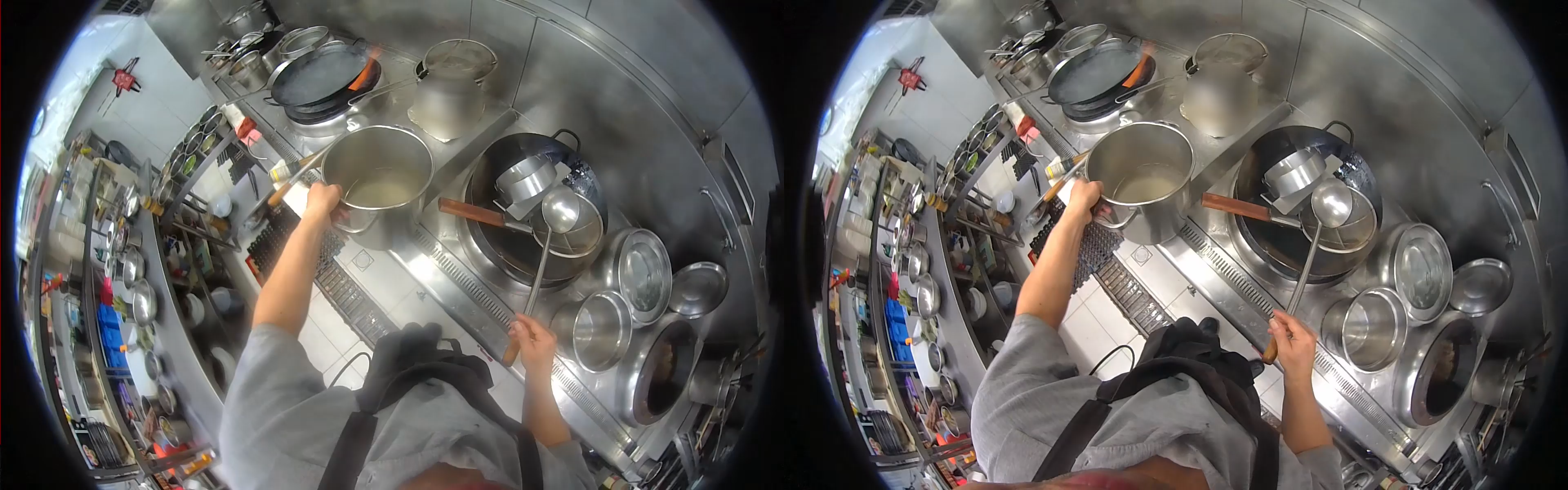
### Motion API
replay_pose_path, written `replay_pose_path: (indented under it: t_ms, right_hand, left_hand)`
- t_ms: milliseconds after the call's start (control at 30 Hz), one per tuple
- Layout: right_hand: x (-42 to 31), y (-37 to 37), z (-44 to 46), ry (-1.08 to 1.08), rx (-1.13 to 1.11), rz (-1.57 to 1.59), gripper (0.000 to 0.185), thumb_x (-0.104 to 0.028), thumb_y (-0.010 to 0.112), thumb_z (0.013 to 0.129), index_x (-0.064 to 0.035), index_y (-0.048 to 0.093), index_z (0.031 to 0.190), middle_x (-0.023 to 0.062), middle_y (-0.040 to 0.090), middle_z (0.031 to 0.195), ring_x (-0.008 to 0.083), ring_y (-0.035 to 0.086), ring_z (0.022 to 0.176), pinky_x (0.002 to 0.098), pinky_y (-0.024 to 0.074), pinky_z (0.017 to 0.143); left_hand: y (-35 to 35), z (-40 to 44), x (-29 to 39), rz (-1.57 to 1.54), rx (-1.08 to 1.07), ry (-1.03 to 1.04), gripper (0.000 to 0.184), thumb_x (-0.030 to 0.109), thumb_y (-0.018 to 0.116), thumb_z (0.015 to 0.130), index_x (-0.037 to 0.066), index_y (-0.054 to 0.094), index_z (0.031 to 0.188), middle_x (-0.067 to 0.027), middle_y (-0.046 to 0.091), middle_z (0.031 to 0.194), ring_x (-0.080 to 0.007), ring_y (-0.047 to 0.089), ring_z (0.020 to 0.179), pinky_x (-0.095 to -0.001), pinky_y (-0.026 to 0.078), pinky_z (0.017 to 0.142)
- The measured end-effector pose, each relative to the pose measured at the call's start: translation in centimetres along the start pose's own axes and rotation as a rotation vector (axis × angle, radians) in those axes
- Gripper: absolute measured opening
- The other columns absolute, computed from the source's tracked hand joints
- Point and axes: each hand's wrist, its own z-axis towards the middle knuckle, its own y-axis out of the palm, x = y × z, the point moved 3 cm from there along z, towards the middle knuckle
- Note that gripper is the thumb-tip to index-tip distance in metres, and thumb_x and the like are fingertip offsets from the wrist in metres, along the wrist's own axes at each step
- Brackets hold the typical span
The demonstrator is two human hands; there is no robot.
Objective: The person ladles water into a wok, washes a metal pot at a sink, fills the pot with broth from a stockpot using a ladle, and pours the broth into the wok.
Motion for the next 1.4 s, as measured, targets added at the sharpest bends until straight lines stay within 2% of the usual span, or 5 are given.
replay_pose_path:
  t_ms: [300,533,667,1033,1400]
  right_hand:
    - [-1.5,0.4,-0.6,-0.164,-0.053,-0.010,0.025,-0.011,0.073,0.083,0.0025,0.069,0.103,0.0136,0.070,0.087,0.0226,0.070,0.075,0.0307,0.0540,0.066]
    - [-10.5,2.9,-0.3,-0.889,-0.180,-0.160,0.054,-0.034,0.077,0.077,-0.0016,0.063,0.117,0.0135,0.061,0.121,0.0315,0.057,0.115,0.0467,0.0454,0.097]
    - [-13.4,3.0,-0.8,-1.103,-0.119,-0.083,0.041,-0.033,0.075,0.076,-0.0049,0.064,0.104,0.0112,0.061,0.103,0.0276,0.059,0.104,0.0478,0.0407,0.102]
    - [-17.2,-14.5,-7.8,-1.340,0.306,-0.089,0.040,-0.042,0.073,0.077,-0.0125,0.050,0.062,-0.0017,0.044,0.061,0.0142,0.049,0.055,0.0302,0.0386,0.060]
    - [-19.2,-19.5,-9.2,-1.243,0.212,-0.452,0.053,-0.045,0.085,0.060,-0.0126,0.044,0.057,-0.0026,0.041,0.053,0.0158,0.045,0.047,0.0284,0.0358,0.048]
  left_hand:
    - [-2.6,-10.3,5.2,0.346,-0.102,0.157,0.025,0.001,0.057,0.075,-0.007,0.057,0.098,-0.0151,0.059,0.062,-0.0235,0.056,0.038,-0.0347,0.041,0.031]
    - [-3.2,-22.9,10.1,0.456,-0.141,0.186,0.026,0.000,0.057,0.076,-0.006,0.057,0.101,-0.0133,0.058,0.065,-0.0213,0.055,0.040,-0.0326,0.041,0.034]
    - [-1.9,-29.1,12.4,0.461,-0.185,0.265,0.041,-0.002,0.055,0.072,-0.005,0.058,0.113,-0.0101,0.062,0.077,-0.0162,0.059,0.055,-0.0286,0.046,0.044]
    - [10.0,-43.5,16.8,0.305,-0.566,0.360,0.055,-0.004,0.046,0.069,-0.009,0.055,0.123,-0.0156,0.064,0.096,-0.0186,0.065,0.079,-0.0253,0.055,0.067]
    - [16.1,-41.9,11.8,0.248,-0.799,0.234,0.018,0.005,0.056,0.077,-0.003,0.056,0.093,-0.0119,0.058,0.067,-0.0206,0.058,0.043,-0.0299,0.040,0.033]
